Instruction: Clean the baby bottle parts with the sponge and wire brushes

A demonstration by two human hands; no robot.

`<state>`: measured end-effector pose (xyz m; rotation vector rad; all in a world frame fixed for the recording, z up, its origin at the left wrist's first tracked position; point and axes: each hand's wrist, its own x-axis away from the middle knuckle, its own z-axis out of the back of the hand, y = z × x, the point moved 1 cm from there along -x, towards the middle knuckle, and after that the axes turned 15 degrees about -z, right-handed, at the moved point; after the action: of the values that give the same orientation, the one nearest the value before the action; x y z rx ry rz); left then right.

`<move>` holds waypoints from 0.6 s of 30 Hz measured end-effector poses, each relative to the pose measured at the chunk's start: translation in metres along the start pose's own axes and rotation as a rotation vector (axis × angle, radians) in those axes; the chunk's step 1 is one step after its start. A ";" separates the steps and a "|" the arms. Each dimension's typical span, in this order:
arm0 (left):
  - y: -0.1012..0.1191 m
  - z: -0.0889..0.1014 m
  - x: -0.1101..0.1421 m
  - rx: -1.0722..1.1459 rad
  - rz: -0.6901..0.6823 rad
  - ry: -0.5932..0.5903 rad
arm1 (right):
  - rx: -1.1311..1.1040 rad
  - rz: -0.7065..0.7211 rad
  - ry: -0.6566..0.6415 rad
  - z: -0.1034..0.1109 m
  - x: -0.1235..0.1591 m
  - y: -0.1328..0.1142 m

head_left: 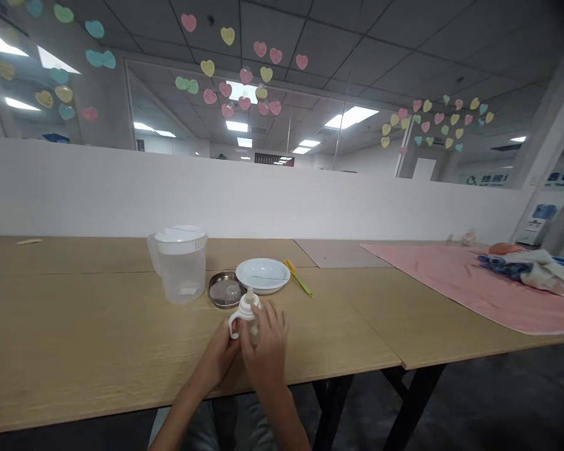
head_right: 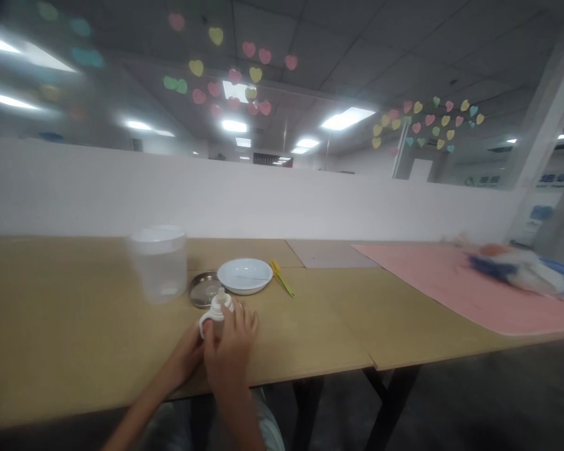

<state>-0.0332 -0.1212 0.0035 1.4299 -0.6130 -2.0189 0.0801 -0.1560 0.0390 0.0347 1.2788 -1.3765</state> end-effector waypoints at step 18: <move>0.004 -0.001 0.001 0.033 0.103 -0.036 | -0.306 -0.144 -0.135 0.012 -0.008 0.004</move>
<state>-0.0319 -0.1246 0.0050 1.3554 -0.7229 -1.9661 0.0931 -0.1570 0.0467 -0.3606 1.3846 -1.2666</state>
